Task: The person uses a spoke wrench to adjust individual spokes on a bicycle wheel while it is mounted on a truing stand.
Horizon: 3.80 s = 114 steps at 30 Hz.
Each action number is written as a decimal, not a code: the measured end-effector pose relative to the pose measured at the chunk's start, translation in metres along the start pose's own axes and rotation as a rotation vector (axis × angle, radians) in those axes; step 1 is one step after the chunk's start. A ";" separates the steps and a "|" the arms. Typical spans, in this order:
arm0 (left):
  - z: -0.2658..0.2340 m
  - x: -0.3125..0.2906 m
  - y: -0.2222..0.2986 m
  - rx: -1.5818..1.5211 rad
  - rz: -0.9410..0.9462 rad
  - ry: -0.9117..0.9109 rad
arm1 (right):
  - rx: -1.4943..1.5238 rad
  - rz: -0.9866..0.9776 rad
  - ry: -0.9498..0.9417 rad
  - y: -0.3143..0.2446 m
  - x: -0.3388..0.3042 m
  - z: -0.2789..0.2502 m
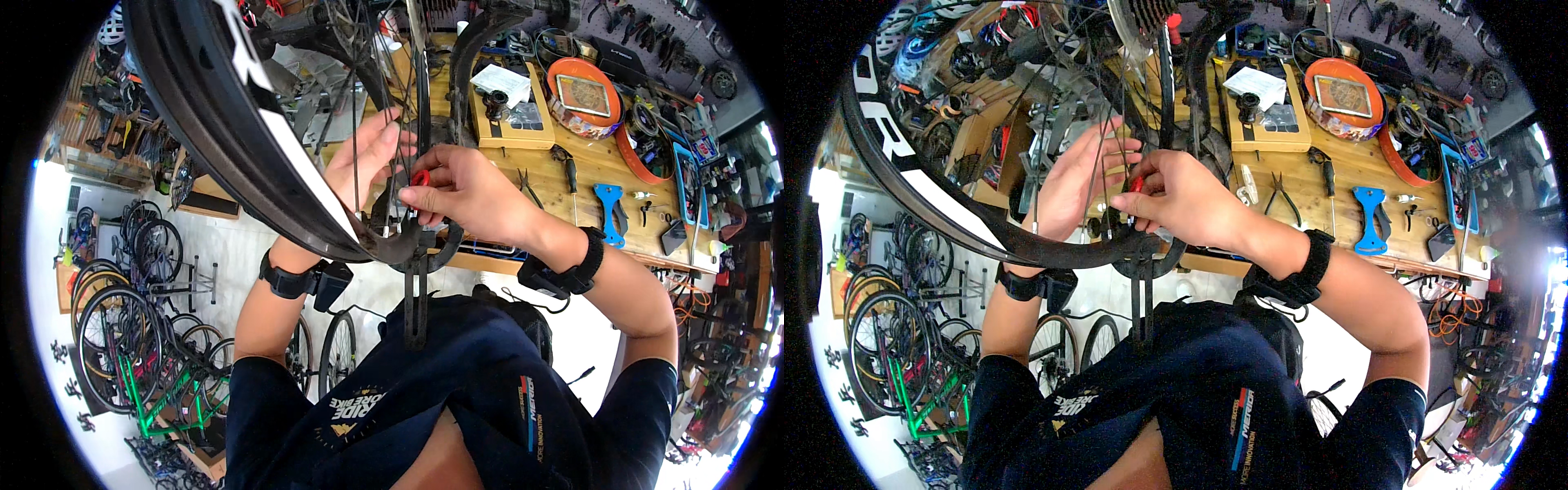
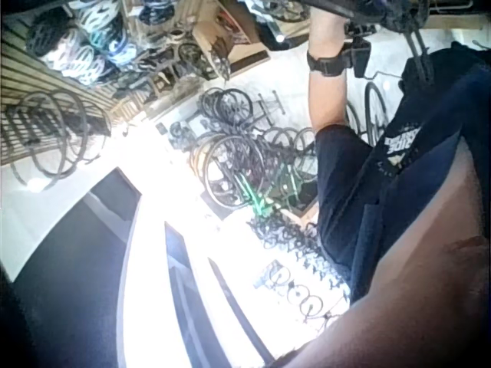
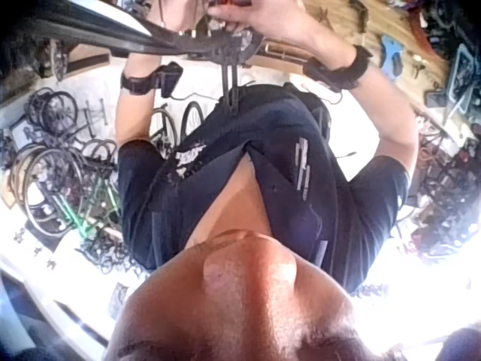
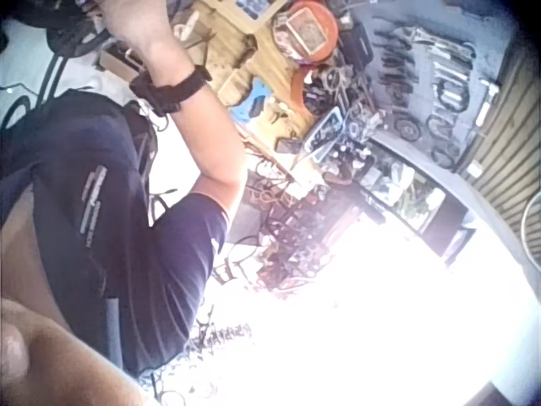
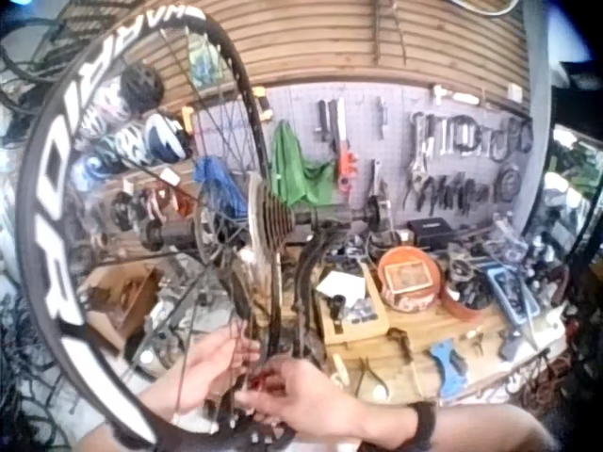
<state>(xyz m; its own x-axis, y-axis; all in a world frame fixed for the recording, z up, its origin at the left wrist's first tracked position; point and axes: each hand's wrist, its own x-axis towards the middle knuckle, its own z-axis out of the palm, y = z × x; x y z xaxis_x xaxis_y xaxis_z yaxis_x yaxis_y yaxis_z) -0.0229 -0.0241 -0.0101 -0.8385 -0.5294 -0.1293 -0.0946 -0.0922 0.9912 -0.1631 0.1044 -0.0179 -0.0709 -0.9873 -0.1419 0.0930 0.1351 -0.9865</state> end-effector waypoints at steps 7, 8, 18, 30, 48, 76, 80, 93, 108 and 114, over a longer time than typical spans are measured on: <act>-0.006 0.004 -0.021 -0.059 0.097 -0.017 | -0.151 -0.135 0.202 0.014 0.009 0.002; -0.003 0.003 -0.016 -0.052 0.076 -0.004 | -0.150 -0.089 0.165 0.015 0.008 0.003; -0.003 0.002 -0.020 -0.026 0.126 0.021 | -0.188 -0.052 0.158 0.008 0.006 0.008; -0.004 -0.001 -0.018 -0.051 0.141 0.006 | 0.038 0.060 0.043 -0.004 0.001 0.006; -0.004 0.002 -0.015 0.010 0.111 0.031 | -0.355 -0.158 0.138 0.008 0.003 0.021; -0.011 0.002 -0.013 0.115 0.139 0.026 | 0.187 0.095 -0.488 0.010 0.034 -0.024; -0.025 -0.006 -0.018 0.251 0.096 0.046 | -0.320 0.022 -0.419 -0.005 0.032 -0.032; 0.010 -0.010 0.022 0.591 -0.047 -0.206 | -0.874 -0.328 -0.191 -0.022 0.019 -0.059; 0.007 -0.011 -0.006 0.111 0.015 -0.352 | -0.975 -0.199 -0.077 -0.002 0.024 -0.080; -0.001 -0.018 0.014 -0.572 -0.162 -0.578 | -0.948 -0.117 -0.058 0.006 0.019 -0.084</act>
<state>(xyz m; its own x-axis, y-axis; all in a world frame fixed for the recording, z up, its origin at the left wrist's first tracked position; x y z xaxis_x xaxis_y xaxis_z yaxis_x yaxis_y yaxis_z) -0.0080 -0.0168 0.0059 -0.9963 0.0304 -0.0803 -0.0816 -0.6271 0.7746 -0.2471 0.0935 -0.0330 0.0230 -0.9980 -0.0592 -0.7560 0.0214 -0.6542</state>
